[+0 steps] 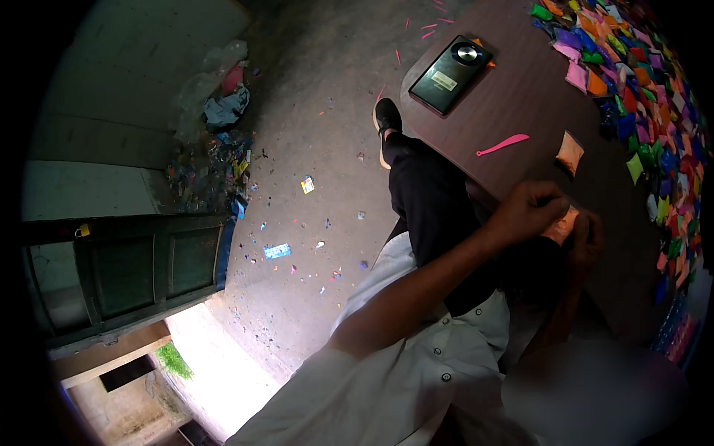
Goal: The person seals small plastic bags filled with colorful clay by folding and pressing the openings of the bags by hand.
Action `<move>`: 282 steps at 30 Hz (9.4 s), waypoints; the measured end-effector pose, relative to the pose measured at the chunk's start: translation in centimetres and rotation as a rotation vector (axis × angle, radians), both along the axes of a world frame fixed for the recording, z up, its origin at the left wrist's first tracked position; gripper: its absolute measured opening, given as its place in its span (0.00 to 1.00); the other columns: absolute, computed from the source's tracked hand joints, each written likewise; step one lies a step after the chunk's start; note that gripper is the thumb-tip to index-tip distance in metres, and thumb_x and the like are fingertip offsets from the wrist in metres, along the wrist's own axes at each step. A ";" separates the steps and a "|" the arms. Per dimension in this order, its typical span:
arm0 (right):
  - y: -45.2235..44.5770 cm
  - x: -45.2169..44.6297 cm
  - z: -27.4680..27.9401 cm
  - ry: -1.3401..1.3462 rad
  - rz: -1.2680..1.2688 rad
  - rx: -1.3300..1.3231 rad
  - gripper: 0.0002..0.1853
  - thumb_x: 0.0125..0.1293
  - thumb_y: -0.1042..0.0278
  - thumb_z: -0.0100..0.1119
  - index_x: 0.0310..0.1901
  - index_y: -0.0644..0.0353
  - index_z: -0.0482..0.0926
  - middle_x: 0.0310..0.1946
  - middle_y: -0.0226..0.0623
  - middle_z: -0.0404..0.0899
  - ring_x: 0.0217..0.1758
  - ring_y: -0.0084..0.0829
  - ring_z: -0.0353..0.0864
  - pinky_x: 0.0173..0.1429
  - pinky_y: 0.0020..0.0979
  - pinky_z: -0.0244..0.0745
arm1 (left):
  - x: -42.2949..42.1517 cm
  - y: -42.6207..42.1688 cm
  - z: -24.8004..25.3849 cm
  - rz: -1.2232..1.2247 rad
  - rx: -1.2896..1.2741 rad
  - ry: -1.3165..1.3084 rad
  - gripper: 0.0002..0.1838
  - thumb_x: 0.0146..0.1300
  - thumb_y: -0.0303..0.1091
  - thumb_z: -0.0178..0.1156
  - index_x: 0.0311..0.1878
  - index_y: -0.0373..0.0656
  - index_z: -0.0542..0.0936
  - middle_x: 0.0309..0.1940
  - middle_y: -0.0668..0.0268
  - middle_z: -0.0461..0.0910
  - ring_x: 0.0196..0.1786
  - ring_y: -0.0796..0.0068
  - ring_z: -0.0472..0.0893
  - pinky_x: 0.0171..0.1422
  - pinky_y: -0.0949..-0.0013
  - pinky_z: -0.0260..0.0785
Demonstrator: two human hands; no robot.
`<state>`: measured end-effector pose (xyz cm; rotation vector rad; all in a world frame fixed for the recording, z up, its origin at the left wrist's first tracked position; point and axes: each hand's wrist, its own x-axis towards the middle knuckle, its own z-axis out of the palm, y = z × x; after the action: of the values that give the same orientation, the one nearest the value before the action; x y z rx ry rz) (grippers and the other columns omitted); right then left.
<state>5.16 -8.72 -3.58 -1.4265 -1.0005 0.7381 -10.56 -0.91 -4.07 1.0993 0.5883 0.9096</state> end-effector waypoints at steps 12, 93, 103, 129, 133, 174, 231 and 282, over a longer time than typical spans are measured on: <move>0.0 0.0 0.2 0.006 -0.088 -0.043 0.11 0.80 0.64 0.53 0.44 0.62 0.79 0.35 0.27 0.76 0.37 0.18 0.72 0.40 0.24 0.67 | 0.1 -0.2 0.3 0.020 0.154 0.151 0.12 0.69 0.36 0.65 0.33 0.38 0.79 0.23 0.76 0.72 0.29 0.88 0.71 0.32 0.74 0.65; 0.0 1.5 -0.3 0.060 0.005 -0.032 0.14 0.79 0.67 0.52 0.55 0.68 0.81 0.55 0.43 0.84 0.55 0.29 0.81 0.61 0.31 0.75 | 0.0 -0.2 1.1 -0.052 0.247 0.274 0.13 0.62 0.36 0.68 0.35 0.34 0.80 0.24 0.58 0.79 0.28 0.73 0.78 0.34 0.62 0.68; 0.0 1.7 -0.4 0.100 0.000 -0.086 0.19 0.81 0.65 0.47 0.61 0.69 0.80 0.57 0.44 0.82 0.58 0.31 0.81 0.63 0.33 0.74 | -0.4 0.1 1.0 -0.085 0.381 0.339 0.14 0.60 0.37 0.71 0.38 0.35 0.81 0.26 0.59 0.81 0.30 0.73 0.80 0.35 0.64 0.70; 0.2 0.5 0.8 -0.081 0.003 -0.023 0.17 0.80 0.63 0.48 0.54 0.66 0.84 0.42 0.34 0.82 0.44 0.23 0.79 0.48 0.27 0.73 | -0.6 0.0 0.8 -0.186 0.127 0.185 0.11 0.67 0.35 0.66 0.43 0.36 0.83 0.31 0.67 0.83 0.34 0.83 0.80 0.38 0.73 0.71; 0.2 0.9 -0.3 -0.256 0.017 0.068 0.16 0.80 0.63 0.51 0.52 0.67 0.83 0.42 0.35 0.82 0.44 0.24 0.79 0.49 0.28 0.74 | -1.0 -0.1 2.2 -0.155 0.116 0.222 0.12 0.67 0.35 0.66 0.45 0.35 0.83 0.34 0.65 0.86 0.38 0.81 0.82 0.42 0.72 0.73; -0.1 0.3 1.5 -0.098 0.133 -0.061 0.11 0.77 0.63 0.59 0.39 0.63 0.80 0.30 0.23 0.75 0.34 0.15 0.69 0.38 0.23 0.62 | 0.0 0.1 0.9 -0.019 -0.010 0.088 0.14 0.74 0.38 0.61 0.35 0.38 0.82 0.24 0.74 0.78 0.27 0.88 0.74 0.30 0.75 0.66; -5.0 3.4 0.9 -0.814 0.000 0.123 0.19 0.47 0.71 0.78 0.44 0.53 0.88 0.48 0.32 0.84 0.42 0.32 0.85 0.47 0.34 0.74 | -1.5 -3.5 4.0 0.063 0.897 0.756 0.11 0.62 0.18 0.64 0.47 0.40 0.84 0.41 0.58 0.83 0.44 0.55 0.83 0.47 0.60 0.77; -5.2 3.7 0.6 -0.872 -0.021 0.233 0.13 0.48 0.73 0.75 0.38 0.55 0.88 0.44 0.29 0.85 0.43 0.32 0.85 0.44 0.33 0.74 | 5.2 -1.1 5.7 -0.226 1.116 0.891 0.07 0.57 0.24 0.67 0.40 0.41 0.83 0.38 0.60 0.81 0.44 0.58 0.82 0.47 0.59 0.78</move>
<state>8.85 -13.88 -2.94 -1.5605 -1.6607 -0.0685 -5.36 -2.00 1.60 2.5845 0.6379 0.4630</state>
